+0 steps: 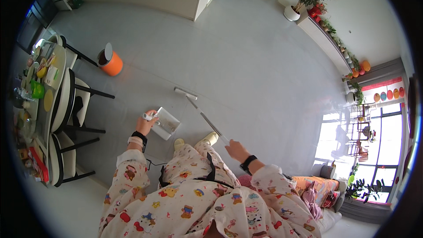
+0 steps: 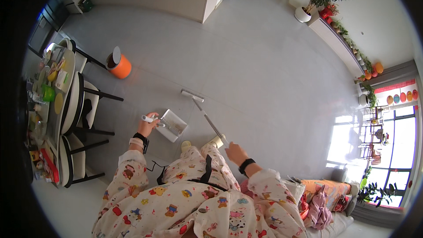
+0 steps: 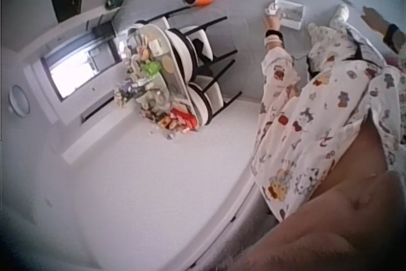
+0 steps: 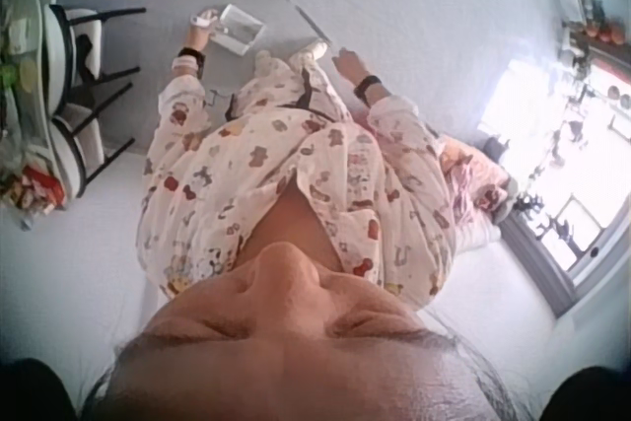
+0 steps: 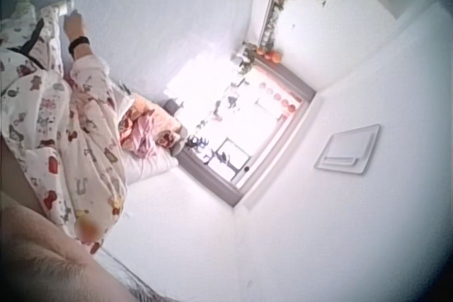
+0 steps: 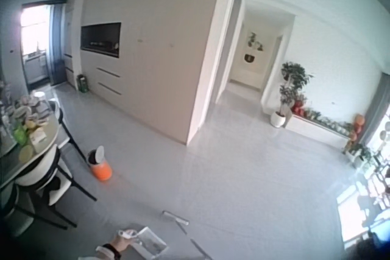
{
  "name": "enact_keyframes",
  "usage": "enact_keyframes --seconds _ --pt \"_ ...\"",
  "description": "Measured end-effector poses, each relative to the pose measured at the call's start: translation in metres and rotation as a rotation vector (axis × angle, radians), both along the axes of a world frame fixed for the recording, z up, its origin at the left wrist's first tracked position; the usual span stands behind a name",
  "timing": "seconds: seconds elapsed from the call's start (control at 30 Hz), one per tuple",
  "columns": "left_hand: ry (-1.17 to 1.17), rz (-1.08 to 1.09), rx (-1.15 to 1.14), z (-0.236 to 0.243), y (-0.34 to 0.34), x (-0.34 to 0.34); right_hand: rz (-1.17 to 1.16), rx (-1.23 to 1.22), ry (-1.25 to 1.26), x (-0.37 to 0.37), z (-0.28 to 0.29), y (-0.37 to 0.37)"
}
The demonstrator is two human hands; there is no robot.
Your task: The person sweeps the floor with a broom and dustpan, then wipes a tea table with a cloth. The person moves around the living area, sweeping near furniture and a dining table, then cleans the tea table surface and items.
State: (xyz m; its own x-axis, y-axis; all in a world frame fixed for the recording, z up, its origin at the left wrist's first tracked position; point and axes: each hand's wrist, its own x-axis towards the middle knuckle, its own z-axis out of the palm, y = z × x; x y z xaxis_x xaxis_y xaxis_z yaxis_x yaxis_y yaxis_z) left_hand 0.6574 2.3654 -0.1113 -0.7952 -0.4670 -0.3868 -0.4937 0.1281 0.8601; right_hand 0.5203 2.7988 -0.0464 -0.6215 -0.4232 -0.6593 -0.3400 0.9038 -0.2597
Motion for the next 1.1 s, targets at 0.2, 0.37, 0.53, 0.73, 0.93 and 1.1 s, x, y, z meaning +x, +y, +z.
enact_keyframes --seconds 0.2,0.37,0.53,0.73,0.93,1.1 --pt "-0.039 -0.027 -0.063 -0.003 -0.004 -0.019 0.509 -0.032 -0.173 0.025 -0.047 -0.083" --pt "0.014 -0.033 -0.092 -0.014 -0.004 -0.027 0.174 -0.063 -0.382 0.044 -0.015 -0.085" --pt "-0.037 0.014 0.014 -0.017 -0.009 -0.017 0.083 -0.156 -0.325 0.039 0.027 -0.054" --pt "-0.040 -0.027 -0.046 -0.002 -0.008 0.011 0.025 -0.153 -0.298 0.026 0.020 -0.075" --pt "-0.047 0.084 -0.035 0.000 0.005 0.035 0.415 -0.008 -0.274 0.032 -0.005 -0.108" --pt "0.018 0.174 0.055 -0.004 0.003 0.046 0.189 0.001 -0.484 0.029 0.001 -0.085"
